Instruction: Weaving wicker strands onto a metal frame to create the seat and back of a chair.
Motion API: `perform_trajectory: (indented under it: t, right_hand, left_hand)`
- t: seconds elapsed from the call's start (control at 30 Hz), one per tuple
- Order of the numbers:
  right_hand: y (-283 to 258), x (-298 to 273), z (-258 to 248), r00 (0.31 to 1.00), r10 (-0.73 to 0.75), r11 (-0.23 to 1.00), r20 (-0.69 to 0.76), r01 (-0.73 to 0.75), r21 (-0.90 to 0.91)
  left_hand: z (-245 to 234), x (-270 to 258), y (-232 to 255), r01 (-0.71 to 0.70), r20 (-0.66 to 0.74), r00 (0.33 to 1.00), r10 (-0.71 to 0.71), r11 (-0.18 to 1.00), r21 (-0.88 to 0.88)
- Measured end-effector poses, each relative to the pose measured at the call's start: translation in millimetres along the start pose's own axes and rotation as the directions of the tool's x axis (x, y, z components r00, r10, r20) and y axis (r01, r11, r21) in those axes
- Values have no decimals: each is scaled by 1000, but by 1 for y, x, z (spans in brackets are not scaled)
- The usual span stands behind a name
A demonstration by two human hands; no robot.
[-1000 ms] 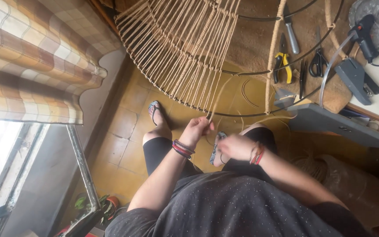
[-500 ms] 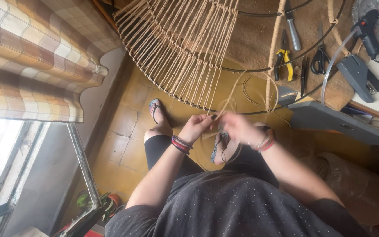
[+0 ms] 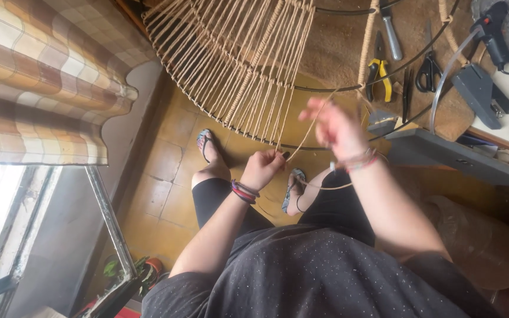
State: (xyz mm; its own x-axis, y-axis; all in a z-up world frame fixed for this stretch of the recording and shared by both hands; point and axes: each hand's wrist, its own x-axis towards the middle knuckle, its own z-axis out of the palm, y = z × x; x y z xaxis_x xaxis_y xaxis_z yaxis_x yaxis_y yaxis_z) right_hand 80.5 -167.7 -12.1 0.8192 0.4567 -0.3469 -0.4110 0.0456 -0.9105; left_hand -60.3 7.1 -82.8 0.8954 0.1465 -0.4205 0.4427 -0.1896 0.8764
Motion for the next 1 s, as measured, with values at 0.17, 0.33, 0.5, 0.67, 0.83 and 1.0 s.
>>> perform_trajectory:
  t: [0.17, 0.33, 0.5, 0.67, 0.83, 1.0]
  right_hand:
    - [69, -21, -9, 943, 74, 823, 326, 127, -554]
    - [34, -39, 14, 598, 294, 341, 746, 663, -666]
    - [-2, 31, -10, 971, 53, 979, 235, -97, 178]
    - [50, 9, -6, 966, 116, 992, 230, -102, -72]
    - [60, -47, 3, 641, 253, 325, 725, 649, -687]
    - [95, -60, -23, 738, 462, -23, 492, 565, -825]
  left_hand:
    - [6, -12, 10, -58, -50, 997, 55, 995, -75]
    - [28, 4, -31, 41, 24, 999, -34, 818, -573]
    - [19, -11, -14, -78, -125, 991, 58, 983, -168]
    - [36, -16, -14, -274, -282, 938, 201, 929, -247]
    - [41, -2, -21, -198, -258, 960, 110, 916, -348]
    - [41, 13, -37, -64, -134, 991, 10, 912, -404]
